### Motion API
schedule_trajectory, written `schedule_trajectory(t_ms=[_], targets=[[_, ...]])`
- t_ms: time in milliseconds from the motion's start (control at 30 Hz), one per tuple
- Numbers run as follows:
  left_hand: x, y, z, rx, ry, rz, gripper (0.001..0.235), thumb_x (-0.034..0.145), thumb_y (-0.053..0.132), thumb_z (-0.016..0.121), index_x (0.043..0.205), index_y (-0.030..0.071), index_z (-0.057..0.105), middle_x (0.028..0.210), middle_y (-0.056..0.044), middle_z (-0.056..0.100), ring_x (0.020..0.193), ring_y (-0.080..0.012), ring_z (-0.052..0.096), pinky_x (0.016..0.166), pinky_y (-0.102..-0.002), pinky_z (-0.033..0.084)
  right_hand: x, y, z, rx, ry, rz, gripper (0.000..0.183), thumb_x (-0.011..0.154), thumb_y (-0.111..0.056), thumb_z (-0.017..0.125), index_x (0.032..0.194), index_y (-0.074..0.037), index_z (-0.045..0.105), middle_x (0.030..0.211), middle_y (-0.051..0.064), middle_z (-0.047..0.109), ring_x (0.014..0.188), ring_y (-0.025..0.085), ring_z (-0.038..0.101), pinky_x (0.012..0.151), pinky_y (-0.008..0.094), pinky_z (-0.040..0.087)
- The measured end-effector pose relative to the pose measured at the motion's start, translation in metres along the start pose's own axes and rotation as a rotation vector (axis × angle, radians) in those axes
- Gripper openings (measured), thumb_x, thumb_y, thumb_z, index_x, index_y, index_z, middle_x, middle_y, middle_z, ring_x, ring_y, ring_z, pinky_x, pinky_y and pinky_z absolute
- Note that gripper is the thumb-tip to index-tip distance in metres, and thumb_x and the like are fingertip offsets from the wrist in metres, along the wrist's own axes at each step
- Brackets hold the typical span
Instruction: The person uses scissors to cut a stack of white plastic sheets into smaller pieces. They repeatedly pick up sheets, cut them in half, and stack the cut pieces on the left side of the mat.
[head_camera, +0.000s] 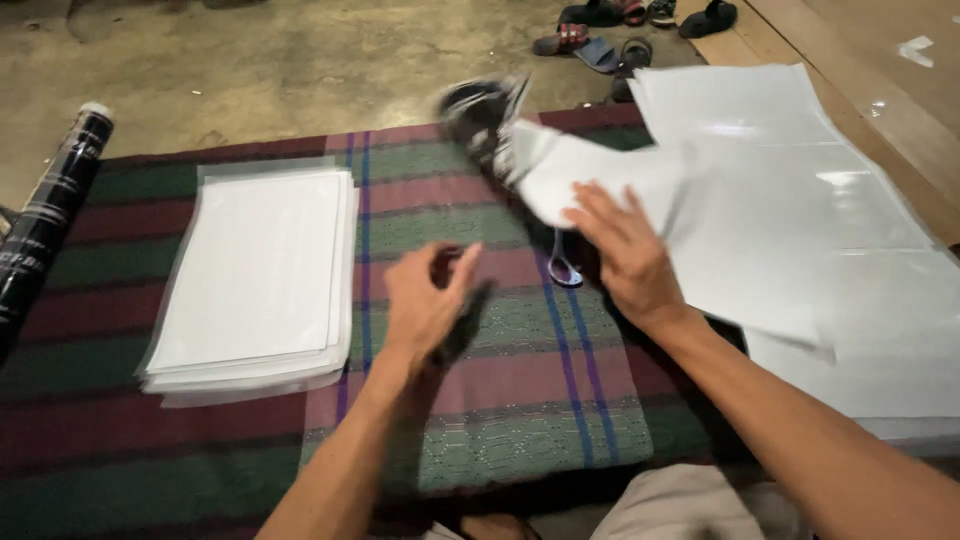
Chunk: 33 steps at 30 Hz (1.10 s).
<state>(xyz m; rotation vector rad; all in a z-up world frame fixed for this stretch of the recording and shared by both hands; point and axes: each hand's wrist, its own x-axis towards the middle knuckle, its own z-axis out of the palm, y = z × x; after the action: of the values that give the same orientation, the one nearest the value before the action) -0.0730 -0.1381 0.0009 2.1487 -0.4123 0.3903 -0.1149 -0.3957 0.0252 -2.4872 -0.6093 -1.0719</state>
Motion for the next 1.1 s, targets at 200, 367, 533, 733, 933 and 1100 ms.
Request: schedule_trajectory(t_ms=[200, 367, 533, 733, 933, 1100], targets=[[0.025, 0.101, -0.035, -0.910, -0.040, -0.807, 0.111, 0.070, 0.034, 0.091, 0.152, -0.014, 0.032, 0.143, -0.036, 0.044, 0.129, -0.0503, 0.056, 0.098, -0.055, 0.051, 0.011, -0.015, 0.018, 0.064, -0.121, -0.225, 0.032, 0.107, -0.019, 0.050, 0.134, -0.021, 0.068, 0.155, 0.009, 0.055, 0.142, 0.031, 0.052, 0.124, 0.056, 0.025], [0.043, -0.013, 0.037, -0.933, 0.271, -0.888, 0.065, 0.084, 0.001, 0.066, 0.141, -0.009, 0.036, 0.123, -0.029, 0.049, 0.091, -0.0438, 0.067, 0.063, -0.052, 0.062, 0.001, 0.003, 0.031, -0.086, -0.215, -0.179, 0.036, 0.104, -0.025, 0.056, 0.139, -0.019, 0.063, 0.143, 0.009, 0.063, 0.133, 0.032, 0.060, 0.120, 0.059, 0.030], [0.020, 0.032, -0.008, -0.479, 0.241, -0.383, 0.065, 0.101, 0.010, 0.058, 0.153, -0.012, 0.028, 0.154, -0.036, 0.035, 0.147, -0.0448, 0.033, 0.120, -0.054, 0.032, -0.005, 0.010, 0.039, -0.254, -0.414, 0.198, 0.044, 0.099, -0.008, 0.055, 0.141, -0.016, 0.064, 0.138, 0.012, 0.067, 0.133, 0.036, 0.059, 0.117, 0.059, 0.033], [0.001, -0.047, 0.019, -0.496, 0.431, -0.540, 0.050, 0.104, 0.012, 0.055, 0.146, -0.006, 0.034, 0.142, -0.032, 0.050, 0.130, -0.0453, 0.054, 0.090, -0.052, 0.062, -0.011, 0.032, 0.064, -0.446, -0.412, 0.405, 0.048, 0.097, -0.018, 0.066, 0.144, -0.012, 0.063, 0.137, 0.016, 0.068, 0.129, 0.040, 0.061, 0.116, 0.061, 0.027], [0.000, -0.049, 0.008, -0.460, 0.352, -0.551, 0.088, 0.096, 0.008, 0.066, 0.162, 0.000, 0.008, 0.164, -0.031, 0.019, 0.152, -0.0458, 0.022, 0.124, -0.059, 0.025, 0.000, -0.018, 0.030, -0.380, -0.169, 0.313, 0.042, 0.085, -0.017, 0.083, 0.125, -0.011, 0.073, 0.107, 0.005, 0.073, 0.105, 0.025, 0.066, 0.094, 0.041, 0.048], [0.016, -0.046, 0.006, -0.934, 0.446, -0.889, 0.068, 0.087, 0.005, 0.071, 0.145, 0.003, 0.036, 0.132, -0.023, 0.047, 0.109, -0.0398, 0.064, 0.083, -0.058, 0.064, -0.016, -0.027, 0.031, -0.359, -0.246, 0.548, 0.029, 0.088, -0.029, 0.081, 0.100, -0.012, 0.061, 0.098, 0.003, 0.055, 0.093, 0.029, 0.064, 0.078, 0.042, 0.049]])
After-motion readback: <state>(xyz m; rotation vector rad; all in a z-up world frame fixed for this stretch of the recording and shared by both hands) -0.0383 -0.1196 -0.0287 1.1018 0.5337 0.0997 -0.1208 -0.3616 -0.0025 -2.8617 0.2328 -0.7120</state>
